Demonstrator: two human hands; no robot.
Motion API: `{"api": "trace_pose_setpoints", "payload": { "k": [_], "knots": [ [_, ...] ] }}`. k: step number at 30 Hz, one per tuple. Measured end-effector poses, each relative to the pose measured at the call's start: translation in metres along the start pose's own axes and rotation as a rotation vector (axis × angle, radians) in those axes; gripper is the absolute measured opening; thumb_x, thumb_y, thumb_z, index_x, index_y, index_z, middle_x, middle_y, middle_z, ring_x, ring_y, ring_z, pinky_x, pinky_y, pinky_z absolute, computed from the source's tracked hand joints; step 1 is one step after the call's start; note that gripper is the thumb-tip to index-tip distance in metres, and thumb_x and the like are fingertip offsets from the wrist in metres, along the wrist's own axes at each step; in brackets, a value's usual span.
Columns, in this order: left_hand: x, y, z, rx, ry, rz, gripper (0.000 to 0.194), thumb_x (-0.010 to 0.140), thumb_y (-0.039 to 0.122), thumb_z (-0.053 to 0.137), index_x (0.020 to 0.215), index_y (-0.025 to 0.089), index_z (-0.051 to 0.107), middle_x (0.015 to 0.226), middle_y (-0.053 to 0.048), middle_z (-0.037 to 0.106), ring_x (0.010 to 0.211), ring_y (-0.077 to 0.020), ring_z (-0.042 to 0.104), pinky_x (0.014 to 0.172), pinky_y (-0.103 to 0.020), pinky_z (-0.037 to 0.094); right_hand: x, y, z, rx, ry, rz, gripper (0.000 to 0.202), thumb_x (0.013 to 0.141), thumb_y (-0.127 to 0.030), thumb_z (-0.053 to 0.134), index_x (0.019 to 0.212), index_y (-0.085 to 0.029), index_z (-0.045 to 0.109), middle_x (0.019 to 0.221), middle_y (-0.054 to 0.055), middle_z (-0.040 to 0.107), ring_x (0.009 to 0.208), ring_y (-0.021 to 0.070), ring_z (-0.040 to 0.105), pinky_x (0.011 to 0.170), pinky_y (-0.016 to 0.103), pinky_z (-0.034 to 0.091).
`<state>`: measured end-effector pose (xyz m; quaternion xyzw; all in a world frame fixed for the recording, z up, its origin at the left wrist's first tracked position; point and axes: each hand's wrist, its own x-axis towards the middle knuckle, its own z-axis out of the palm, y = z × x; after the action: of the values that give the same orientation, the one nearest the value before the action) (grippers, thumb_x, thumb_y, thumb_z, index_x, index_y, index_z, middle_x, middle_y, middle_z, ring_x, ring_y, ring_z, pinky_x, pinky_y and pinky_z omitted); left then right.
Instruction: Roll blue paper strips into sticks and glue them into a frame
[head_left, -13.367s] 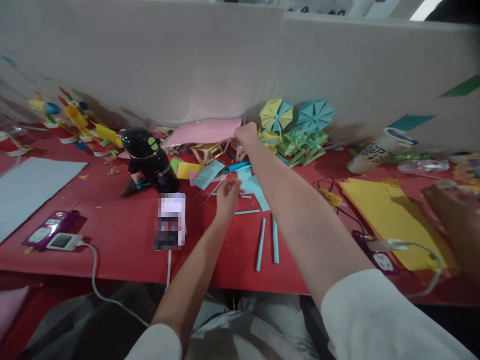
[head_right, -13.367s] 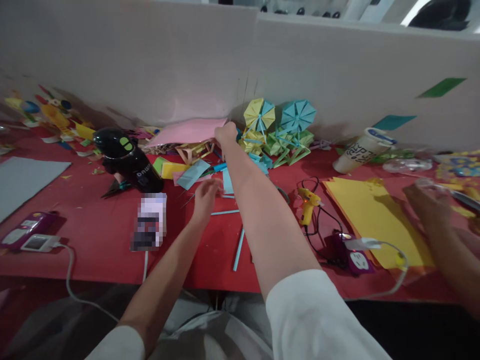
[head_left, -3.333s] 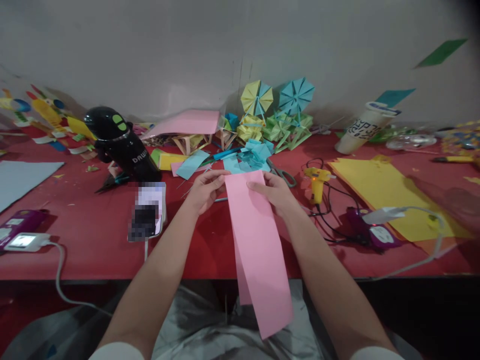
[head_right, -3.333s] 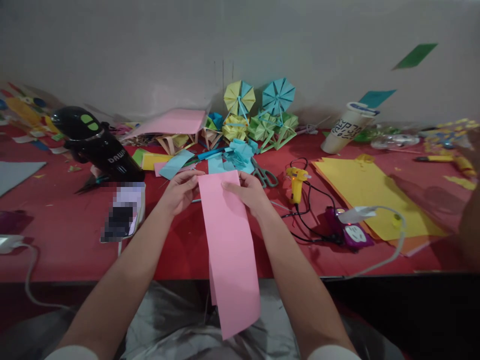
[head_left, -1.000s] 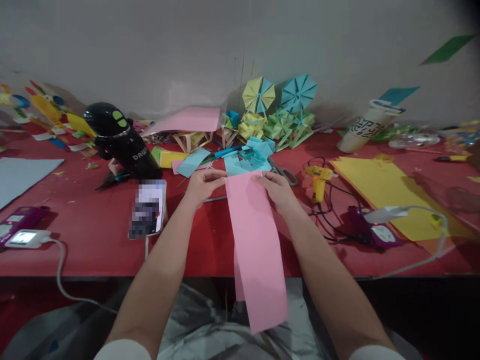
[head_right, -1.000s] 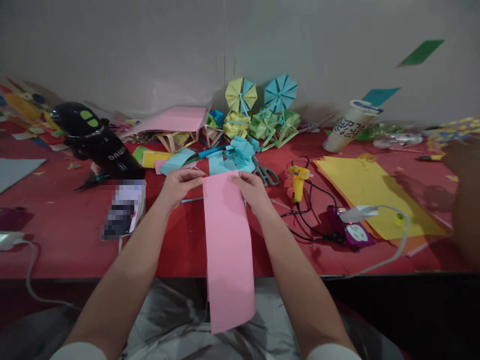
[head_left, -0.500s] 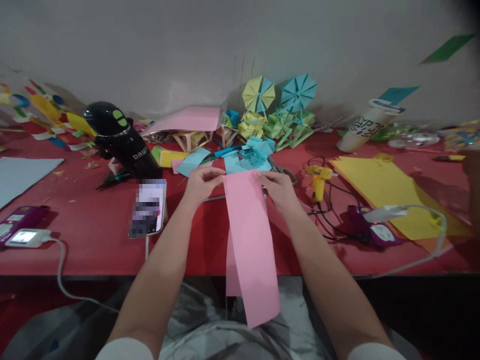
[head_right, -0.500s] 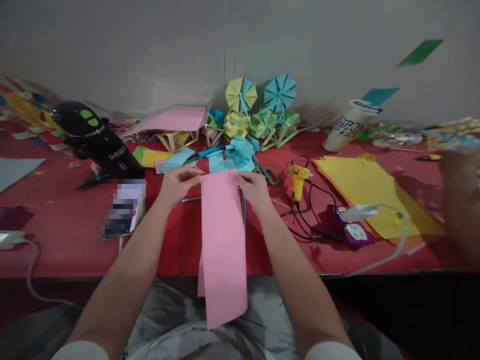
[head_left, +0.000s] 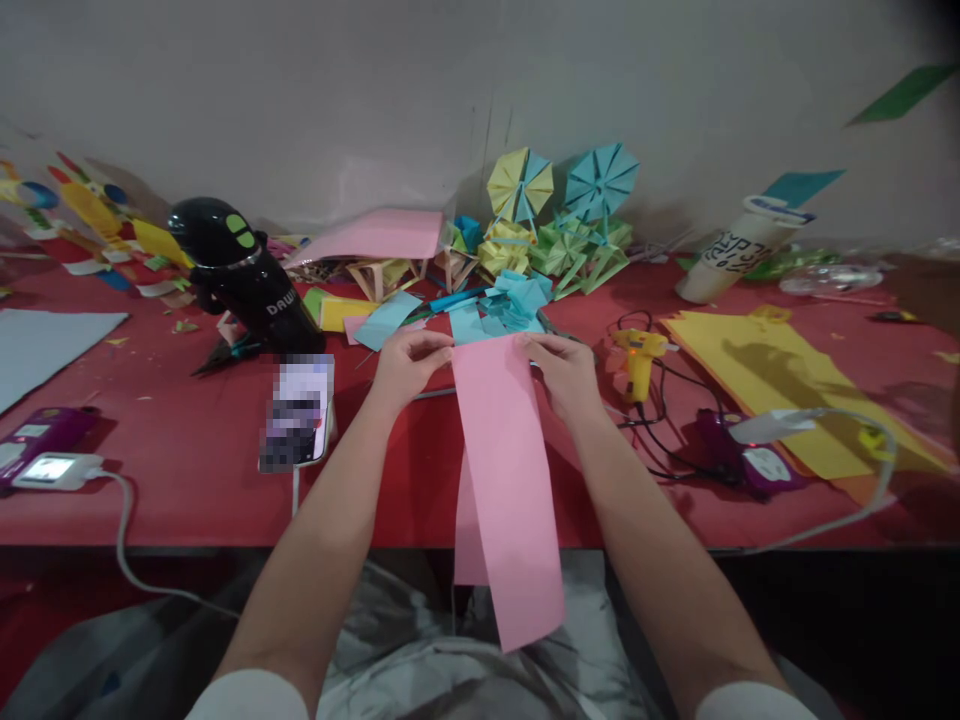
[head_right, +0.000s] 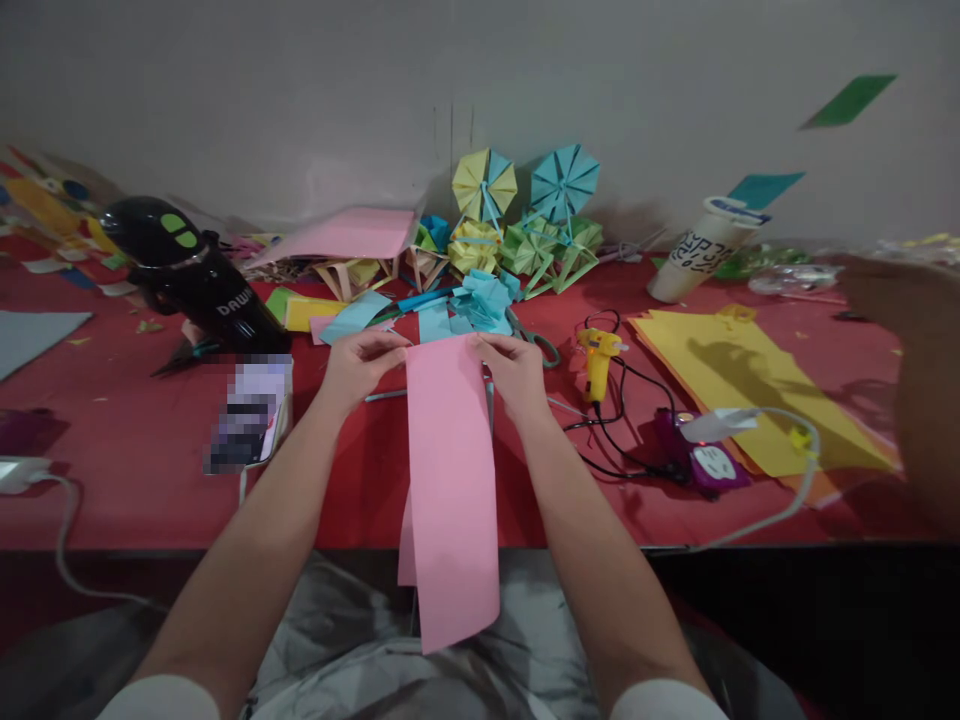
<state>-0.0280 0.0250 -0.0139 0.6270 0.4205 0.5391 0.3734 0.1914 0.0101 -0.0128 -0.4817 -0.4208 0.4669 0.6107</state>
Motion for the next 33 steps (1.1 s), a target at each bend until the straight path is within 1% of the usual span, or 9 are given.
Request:
{"api": "trace_pose_setpoints", "payload": {
  "k": [3, 5, 11, 15, 18, 22, 26, 29, 33],
  "knots": [
    [0.0, -0.001, 0.001, -0.01, 0.004, -0.01, 0.014, 0.069, 0.029, 0.08, 0.079, 0.018, 0.077, 0.077, -0.003, 0.076, 0.071, -0.0171, 0.07, 0.071, -0.032, 0.061, 0.0, 0.0, 0.001, 0.015, 0.001, 0.019, 0.027, 0.061, -0.045, 0.085, 0.066, -0.021, 0.075, 0.067, -0.001, 0.066, 0.062, 0.0128, 0.059, 0.06, 0.028, 0.049],
    [0.0, -0.002, 0.002, -0.02, 0.006, -0.013, 0.015, 0.069, 0.03, 0.08, 0.079, 0.018, 0.077, 0.078, -0.003, 0.076, 0.071, -0.0173, 0.071, 0.073, -0.033, 0.061, 0.0, 0.002, 0.001, 0.0, 0.005, 0.001, 0.028, 0.065, -0.047, 0.083, 0.064, -0.021, 0.074, 0.064, -0.001, 0.065, 0.06, 0.0127, 0.058, 0.058, 0.028, 0.048],
    [0.0, -0.002, 0.003, -0.008, 0.006, -0.017, 0.018, 0.068, 0.032, 0.081, 0.08, 0.018, 0.078, 0.079, -0.004, 0.077, 0.075, -0.0183, 0.071, 0.073, -0.032, 0.061, 0.005, 0.009, -0.002, -0.058, 0.058, -0.109, 0.022, 0.068, -0.041, 0.08, 0.08, -0.022, 0.08, 0.08, 0.002, 0.074, 0.073, 0.016, 0.065, 0.064, 0.029, 0.05],
    [0.0, -0.002, 0.004, -0.022, -0.001, -0.03, 0.021, 0.067, 0.034, 0.082, 0.08, 0.018, 0.079, 0.08, -0.004, 0.077, 0.075, -0.0187, 0.072, 0.074, -0.032, 0.061, 0.005, 0.01, -0.003, -0.046, 0.062, -0.133, 0.02, 0.067, -0.038, 0.08, 0.08, -0.022, 0.08, 0.079, 0.001, 0.074, 0.073, 0.0156, 0.065, 0.066, 0.029, 0.05],
    [0.0, -0.002, 0.004, -0.015, -0.004, -0.025, 0.021, 0.067, 0.035, 0.082, 0.081, 0.018, 0.079, 0.081, -0.004, 0.077, 0.076, -0.0191, 0.072, 0.076, -0.033, 0.061, 0.003, 0.007, -0.002, -0.047, 0.072, -0.11, 0.022, 0.066, -0.04, 0.081, 0.078, -0.022, 0.079, 0.076, 0.001, 0.072, 0.07, 0.0141, 0.063, 0.064, 0.028, 0.05],
    [0.0, -0.003, 0.001, 0.005, 0.015, -0.006, 0.019, 0.069, 0.033, 0.081, 0.081, 0.018, 0.078, 0.083, -0.004, 0.077, 0.077, -0.0186, 0.072, 0.077, -0.034, 0.061, 0.0, 0.001, -0.001, -0.049, 0.0, 0.005, 0.031, 0.063, -0.049, 0.084, 0.073, -0.02, 0.077, 0.07, 0.0, 0.067, 0.063, 0.0119, 0.058, 0.059, 0.026, 0.048],
    [0.001, -0.003, -0.001, -0.02, 0.019, -0.033, 0.02, 0.07, 0.032, 0.079, 0.082, 0.017, 0.078, 0.081, -0.004, 0.076, 0.071, -0.0169, 0.071, 0.075, -0.033, 0.061, 0.001, -0.001, -0.004, -0.101, -0.072, 0.118, 0.04, 0.051, -0.052, 0.09, 0.064, -0.019, 0.073, 0.064, 0.0, 0.064, 0.061, 0.0128, 0.057, 0.057, 0.027, 0.049],
    [0.002, -0.004, -0.001, -0.041, 0.021, -0.039, 0.02, 0.069, 0.032, 0.079, 0.081, 0.017, 0.078, 0.079, -0.004, 0.076, 0.069, -0.0168, 0.071, 0.073, -0.033, 0.062, 0.002, 0.0, -0.006, -0.12, -0.081, 0.099, 0.042, 0.049, -0.054, 0.09, 0.06, -0.019, 0.07, 0.061, 0.0, 0.062, 0.061, 0.0142, 0.058, 0.06, 0.029, 0.05],
    [0.003, -0.005, -0.002, -0.006, 0.051, -0.019, 0.018, 0.07, 0.031, 0.079, 0.081, 0.018, 0.078, 0.083, -0.005, 0.077, 0.076, -0.0187, 0.072, 0.077, -0.035, 0.062, 0.002, 0.0, -0.007, -0.188, -0.109, 0.033, 0.046, 0.055, -0.062, 0.086, 0.062, -0.02, 0.069, 0.061, 0.0, 0.06, 0.061, 0.0148, 0.056, 0.06, 0.03, 0.05]
  ]
}}
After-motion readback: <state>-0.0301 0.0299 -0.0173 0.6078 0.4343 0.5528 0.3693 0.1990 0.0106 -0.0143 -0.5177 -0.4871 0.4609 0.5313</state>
